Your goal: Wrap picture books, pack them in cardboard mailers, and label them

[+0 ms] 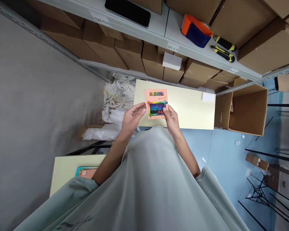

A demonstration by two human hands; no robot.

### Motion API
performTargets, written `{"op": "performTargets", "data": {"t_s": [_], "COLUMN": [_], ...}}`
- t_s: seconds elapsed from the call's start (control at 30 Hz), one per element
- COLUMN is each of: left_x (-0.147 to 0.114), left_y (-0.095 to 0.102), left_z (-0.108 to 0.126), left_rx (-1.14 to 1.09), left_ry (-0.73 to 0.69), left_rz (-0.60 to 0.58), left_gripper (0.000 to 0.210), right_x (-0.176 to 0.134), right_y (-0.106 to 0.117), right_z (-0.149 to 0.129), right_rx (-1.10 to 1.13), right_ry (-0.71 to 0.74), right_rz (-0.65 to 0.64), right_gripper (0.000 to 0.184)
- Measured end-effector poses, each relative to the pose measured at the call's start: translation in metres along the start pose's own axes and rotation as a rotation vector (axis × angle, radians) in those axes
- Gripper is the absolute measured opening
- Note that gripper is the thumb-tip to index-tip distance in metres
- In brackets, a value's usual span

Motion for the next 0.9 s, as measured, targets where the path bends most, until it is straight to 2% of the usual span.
{"op": "performTargets", "data": {"t_s": [0.07,0.13,0.27,0.33,0.43,0.53,0.6,0.73,0.8,0.9], "left_x": [0.002,0.001,-0.003,-0.003,-0.003,-0.009,-0.017,-0.034,-0.035,-0.024], "left_y": [-0.006,-0.013,-0.021,-0.02,-0.017,-0.018,-0.024,-0.031,-0.025,-0.006], "left_z": [-0.008,-0.011,-0.011,-0.012,-0.011,-0.005,0.005,0.026,0.03,0.024], "left_rx": [-0.126,-0.198,-0.226,-0.224,-0.172,-0.084,-0.002,0.248,0.311,0.277], "left_ry": [0.16,0.227,0.229,0.227,0.165,0.061,-0.04,-0.307,-0.349,-0.282], "left_rz": [-0.103,-0.133,-0.071,-0.015,0.112,0.158,0.088,-0.081,-0.033,0.107], "left_gripper": [0.073,0.07,0.064,0.065,0.069,0.068,0.059,0.031,0.029,0.044], "right_x": [-0.002,-0.003,-0.003,-0.004,-0.009,-0.016,-0.021,-0.022,-0.022,-0.023], "right_y": [-0.001,0.0,0.009,0.017,0.021,0.006,-0.006,-0.015,-0.012,-0.006], "right_z": [0.0,0.002,0.007,0.01,0.013,0.021,0.024,0.02,0.016,0.011], "right_rx": [0.003,-0.011,-0.082,-0.173,-0.327,-0.339,-0.302,-0.255,-0.196,-0.116], "right_ry": [-0.005,-0.008,0.017,0.084,0.194,0.19,0.175,0.173,0.155,0.116], "right_rz": [-0.01,-0.015,-0.024,0.04,0.153,0.078,0.026,0.061,0.069,0.046], "right_gripper": [0.058,0.058,0.063,0.069,0.077,0.079,0.08,0.064,0.061,0.059]}}
Point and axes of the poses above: each hand's wrist, its own x-axis towards the middle knuckle, its own y-axis out of the back of the hand, z = x × y, the point moved 3 cm from there along x, towards the middle knuckle, and after that the axes turned 2 degrees about z, right-handed, at the moved point
